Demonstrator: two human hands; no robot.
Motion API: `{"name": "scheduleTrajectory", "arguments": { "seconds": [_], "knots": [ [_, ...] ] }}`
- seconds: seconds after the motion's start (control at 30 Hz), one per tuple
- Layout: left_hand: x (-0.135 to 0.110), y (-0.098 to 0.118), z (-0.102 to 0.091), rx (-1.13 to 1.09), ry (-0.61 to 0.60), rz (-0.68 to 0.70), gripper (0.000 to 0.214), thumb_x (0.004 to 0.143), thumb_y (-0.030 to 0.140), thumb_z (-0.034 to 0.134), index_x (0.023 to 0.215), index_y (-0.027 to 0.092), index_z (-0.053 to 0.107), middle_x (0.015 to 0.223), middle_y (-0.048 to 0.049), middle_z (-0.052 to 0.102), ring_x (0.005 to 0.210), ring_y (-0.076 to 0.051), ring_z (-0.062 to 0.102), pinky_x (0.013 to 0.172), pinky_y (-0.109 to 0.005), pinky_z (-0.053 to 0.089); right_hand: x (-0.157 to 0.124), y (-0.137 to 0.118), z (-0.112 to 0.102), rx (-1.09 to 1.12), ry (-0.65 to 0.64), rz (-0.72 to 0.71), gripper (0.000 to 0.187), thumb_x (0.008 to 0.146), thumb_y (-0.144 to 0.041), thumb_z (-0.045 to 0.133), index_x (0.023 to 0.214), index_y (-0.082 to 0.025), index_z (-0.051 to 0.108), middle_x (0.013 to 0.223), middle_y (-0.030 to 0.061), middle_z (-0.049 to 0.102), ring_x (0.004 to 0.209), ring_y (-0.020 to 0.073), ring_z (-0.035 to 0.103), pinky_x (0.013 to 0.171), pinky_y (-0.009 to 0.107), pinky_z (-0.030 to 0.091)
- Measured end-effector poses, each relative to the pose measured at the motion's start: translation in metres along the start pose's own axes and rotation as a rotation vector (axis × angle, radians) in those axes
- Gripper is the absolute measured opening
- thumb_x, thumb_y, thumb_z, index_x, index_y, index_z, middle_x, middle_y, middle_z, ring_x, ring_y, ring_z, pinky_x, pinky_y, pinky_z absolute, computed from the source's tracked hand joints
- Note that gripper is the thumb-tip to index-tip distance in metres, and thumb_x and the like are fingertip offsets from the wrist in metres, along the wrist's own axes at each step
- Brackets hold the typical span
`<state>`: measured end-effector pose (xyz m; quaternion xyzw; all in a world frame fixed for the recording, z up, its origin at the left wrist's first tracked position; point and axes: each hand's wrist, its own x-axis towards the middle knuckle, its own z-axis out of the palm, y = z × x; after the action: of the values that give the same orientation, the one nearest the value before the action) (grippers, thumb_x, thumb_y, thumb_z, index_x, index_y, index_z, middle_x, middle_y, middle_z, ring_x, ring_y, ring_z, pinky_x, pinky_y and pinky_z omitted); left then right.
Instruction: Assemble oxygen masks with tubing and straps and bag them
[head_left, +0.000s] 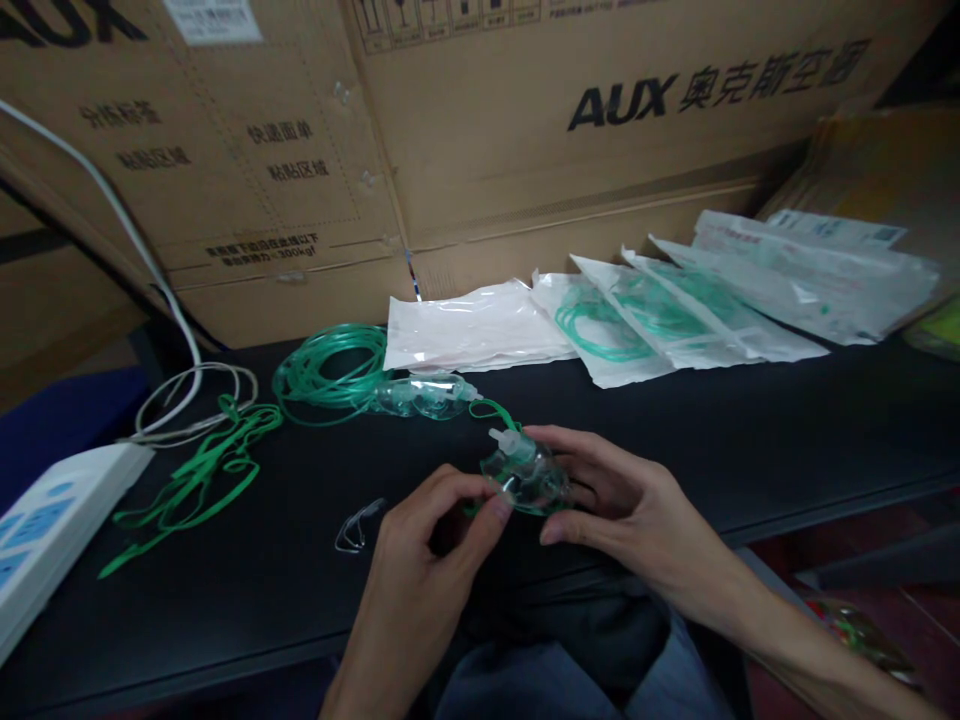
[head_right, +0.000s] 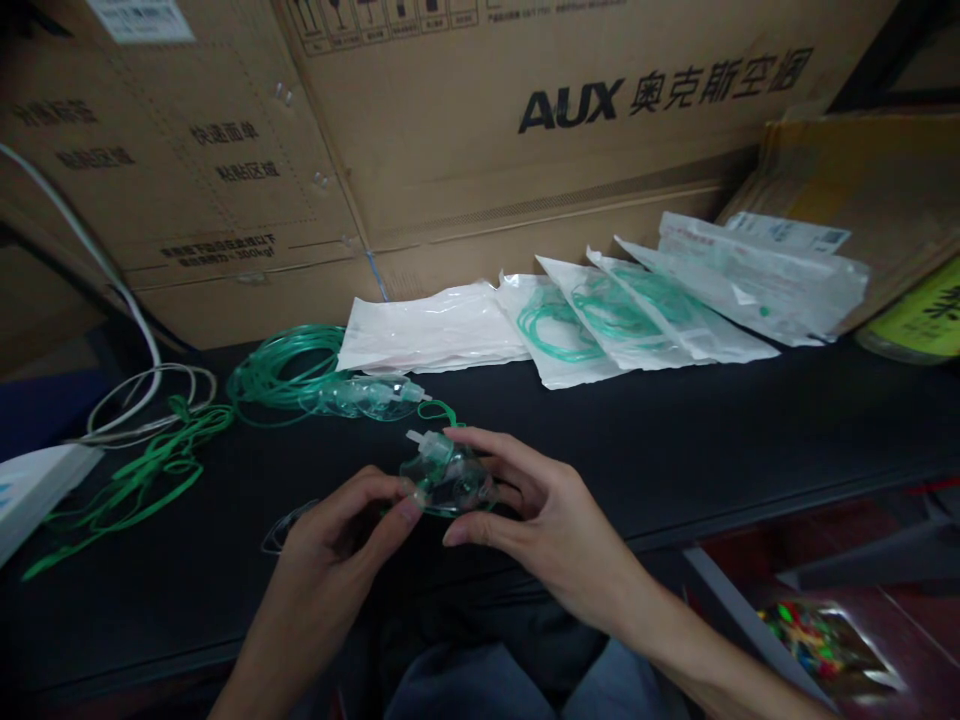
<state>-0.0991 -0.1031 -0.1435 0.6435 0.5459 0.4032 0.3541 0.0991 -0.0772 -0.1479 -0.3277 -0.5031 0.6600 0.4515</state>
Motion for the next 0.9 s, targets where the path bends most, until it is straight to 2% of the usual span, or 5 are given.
{"name": "scheduleTrajectory", "arguments": {
  "seconds": [0.1, 0.27, 0.63, 0.9],
  "knots": [
    [-0.001, -0.002, 0.001, 0.012, 0.0, 0.006, 0.015, 0.094, 0.031, 0.062, 0.089, 0.023, 0.074, 0.079, 0.0014, 0.063, 0.071, -0.013, 0.057, 0.061, -0.022, 0.039, -0.001, -0.002, 0.0, -0.013, -0.014, 0.01, 0.055, 0.075, -0.016, 0.086, 0.125, -0.032, 0.07, 0.114, 0.0006, 0.077, 0.104, 0.0175, 0.075, 0.088, 0.025, 0.061],
    [-0.002, -0.006, 0.0, 0.003, 0.009, 0.011, 0.015, 0.095, 0.033, 0.062, 0.092, 0.023, 0.074, 0.081, 0.0009, 0.064, 0.073, -0.013, 0.057, 0.062, -0.022, 0.039, -0.002, -0.008, -0.001, -0.127, -0.044, -0.039, 0.038, 0.091, -0.021, 0.072, 0.127, -0.031, 0.069, 0.121, 0.002, 0.076, 0.112, 0.0165, 0.072, 0.097, 0.027, 0.057],
    [-0.002, 0.0, 0.002, 0.025, -0.018, 0.067, 0.012, 0.093, 0.029, 0.066, 0.087, 0.024, 0.076, 0.077, 0.0016, 0.065, 0.067, -0.012, 0.056, 0.058, -0.021, 0.039, -0.002, 0.001, -0.003, -0.196, 0.107, -0.081, 0.037, 0.085, -0.022, 0.079, 0.12, -0.03, 0.069, 0.126, 0.0012, 0.072, 0.106, 0.0156, 0.072, 0.093, 0.025, 0.059],
    [-0.003, 0.001, 0.002, 0.024, -0.019, 0.069, 0.014, 0.093, 0.029, 0.066, 0.085, 0.023, 0.075, 0.074, 0.0029, 0.062, 0.063, -0.01, 0.054, 0.057, -0.02, 0.039, -0.003, 0.006, 0.004, -0.249, 0.188, -0.138, 0.037, 0.084, -0.02, 0.078, 0.117, -0.032, 0.067, 0.109, -0.0022, 0.076, 0.102, 0.0133, 0.073, 0.084, 0.018, 0.06]
  ]
}}
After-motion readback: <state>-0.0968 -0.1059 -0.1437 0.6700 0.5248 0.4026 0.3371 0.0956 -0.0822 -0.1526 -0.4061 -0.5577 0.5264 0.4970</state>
